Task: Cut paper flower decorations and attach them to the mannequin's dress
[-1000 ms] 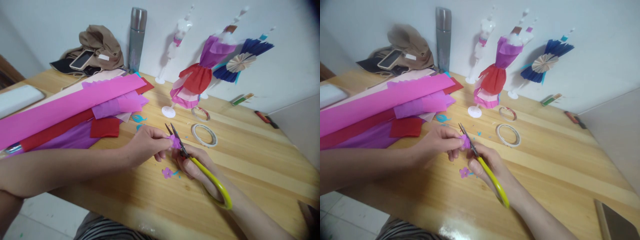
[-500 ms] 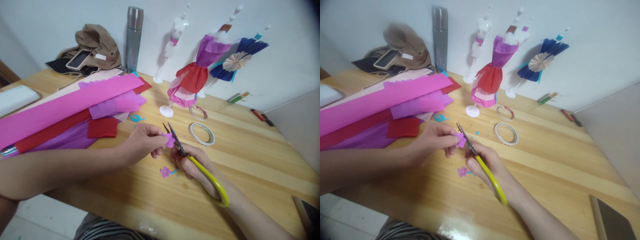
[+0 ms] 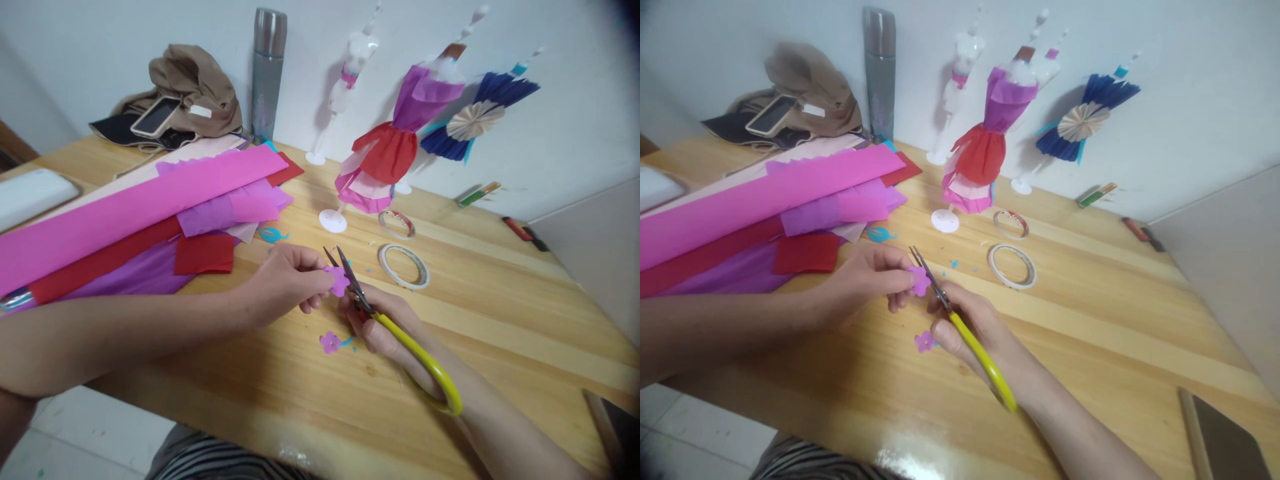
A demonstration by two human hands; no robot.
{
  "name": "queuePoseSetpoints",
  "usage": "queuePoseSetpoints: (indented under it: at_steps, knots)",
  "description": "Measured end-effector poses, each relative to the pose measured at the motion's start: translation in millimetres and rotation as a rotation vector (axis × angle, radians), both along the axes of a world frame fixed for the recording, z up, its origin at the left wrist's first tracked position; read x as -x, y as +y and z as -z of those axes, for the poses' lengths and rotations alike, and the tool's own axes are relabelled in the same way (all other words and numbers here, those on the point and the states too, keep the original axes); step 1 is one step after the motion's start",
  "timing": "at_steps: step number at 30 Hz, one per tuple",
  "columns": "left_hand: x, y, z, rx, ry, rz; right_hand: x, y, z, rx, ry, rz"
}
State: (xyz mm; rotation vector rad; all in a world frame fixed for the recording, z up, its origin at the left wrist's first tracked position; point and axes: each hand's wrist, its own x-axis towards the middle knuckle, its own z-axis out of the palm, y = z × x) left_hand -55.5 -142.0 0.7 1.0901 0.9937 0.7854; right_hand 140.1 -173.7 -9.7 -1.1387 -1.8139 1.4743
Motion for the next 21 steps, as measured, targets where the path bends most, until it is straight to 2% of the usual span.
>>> queuePoseSetpoints:
  at_steps: [7, 14, 21]
  knots:
    - [1.1, 1.2, -2.4, -0.009, 0.010, 0.019, -3.2, 0.0, -2.6, 0.009, -0.033, -0.005]
    - [0.6, -0.3, -1.0, -0.035, 0.054, 0.042, 0.4, -4.8, -4.3, -0.008, -0.027, 0.051]
    - [1.6, 0.2, -1.3, -0.070, 0.085, 0.047, 2.0, -5.7, -8.7, 0.012, -0.015, 0.014]
